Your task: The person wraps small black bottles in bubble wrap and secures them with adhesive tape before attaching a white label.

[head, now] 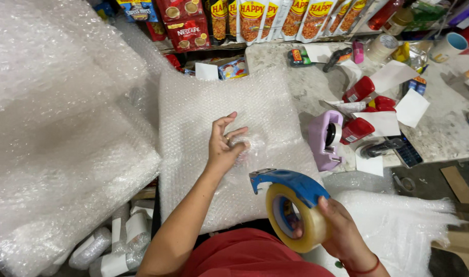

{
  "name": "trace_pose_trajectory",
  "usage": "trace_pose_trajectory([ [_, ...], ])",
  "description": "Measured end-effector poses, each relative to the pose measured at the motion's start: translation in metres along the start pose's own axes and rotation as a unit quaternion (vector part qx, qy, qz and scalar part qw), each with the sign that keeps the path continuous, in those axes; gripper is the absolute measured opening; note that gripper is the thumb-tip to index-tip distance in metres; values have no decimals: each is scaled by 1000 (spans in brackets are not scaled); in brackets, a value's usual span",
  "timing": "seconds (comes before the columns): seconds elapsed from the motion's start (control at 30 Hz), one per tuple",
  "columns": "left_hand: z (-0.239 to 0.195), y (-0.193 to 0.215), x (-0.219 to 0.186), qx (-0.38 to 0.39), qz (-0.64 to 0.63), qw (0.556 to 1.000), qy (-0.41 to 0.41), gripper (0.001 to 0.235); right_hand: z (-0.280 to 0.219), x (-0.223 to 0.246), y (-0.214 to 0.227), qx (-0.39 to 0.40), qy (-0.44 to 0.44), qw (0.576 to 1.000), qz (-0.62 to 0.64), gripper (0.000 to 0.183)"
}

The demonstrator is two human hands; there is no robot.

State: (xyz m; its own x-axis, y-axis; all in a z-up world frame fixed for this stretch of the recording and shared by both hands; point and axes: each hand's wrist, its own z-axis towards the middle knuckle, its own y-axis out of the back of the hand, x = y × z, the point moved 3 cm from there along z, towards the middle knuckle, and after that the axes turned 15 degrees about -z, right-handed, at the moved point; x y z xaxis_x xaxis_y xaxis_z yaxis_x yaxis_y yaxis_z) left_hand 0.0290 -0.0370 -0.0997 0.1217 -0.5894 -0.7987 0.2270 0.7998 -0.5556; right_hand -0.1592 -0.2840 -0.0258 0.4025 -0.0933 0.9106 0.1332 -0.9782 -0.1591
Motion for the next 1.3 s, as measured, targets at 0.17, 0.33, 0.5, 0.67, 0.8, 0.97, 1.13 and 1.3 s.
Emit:
trace_pose_trajectory([
  [0.17, 4, -2, 5, 41, 88, 995, 5, 55, 37, 0, -5, 8, -25, 1000, 0, 62],
  [0.33, 15, 0, -5, 96, 208, 973, 9, 36, 52, 27, 8, -11, -90, 988, 125, 49],
  [0.5, 18, -16, -8, 118, 214, 970, 3, 34, 44, 36, 10, 8, -72, 985, 157, 52],
  [0.67, 16, -22, -3, 121, 262, 957, -22, 33, 47, 25, 20, 7, -85, 971, 224, 50],
  [0.8, 17, -7, 4, 93, 261, 960, -34, 33, 43, 11, 25, -15, -134, 953, 270, 49],
  [0.97, 31, 32, -10, 49, 171, 981, 80, 34, 25, 21, 15, 40, -24, 980, 196, 50],
  [1.13, 11, 6, -59, 178, 390, 903, -16, 26, 64, 94, 31, -86, 259, 955, -114, 68],
  [1.3, -29, -55, -81, 153, 646, 737, -126, 43, 195, 75, 1, -167, 273, 644, -695, 46],
])
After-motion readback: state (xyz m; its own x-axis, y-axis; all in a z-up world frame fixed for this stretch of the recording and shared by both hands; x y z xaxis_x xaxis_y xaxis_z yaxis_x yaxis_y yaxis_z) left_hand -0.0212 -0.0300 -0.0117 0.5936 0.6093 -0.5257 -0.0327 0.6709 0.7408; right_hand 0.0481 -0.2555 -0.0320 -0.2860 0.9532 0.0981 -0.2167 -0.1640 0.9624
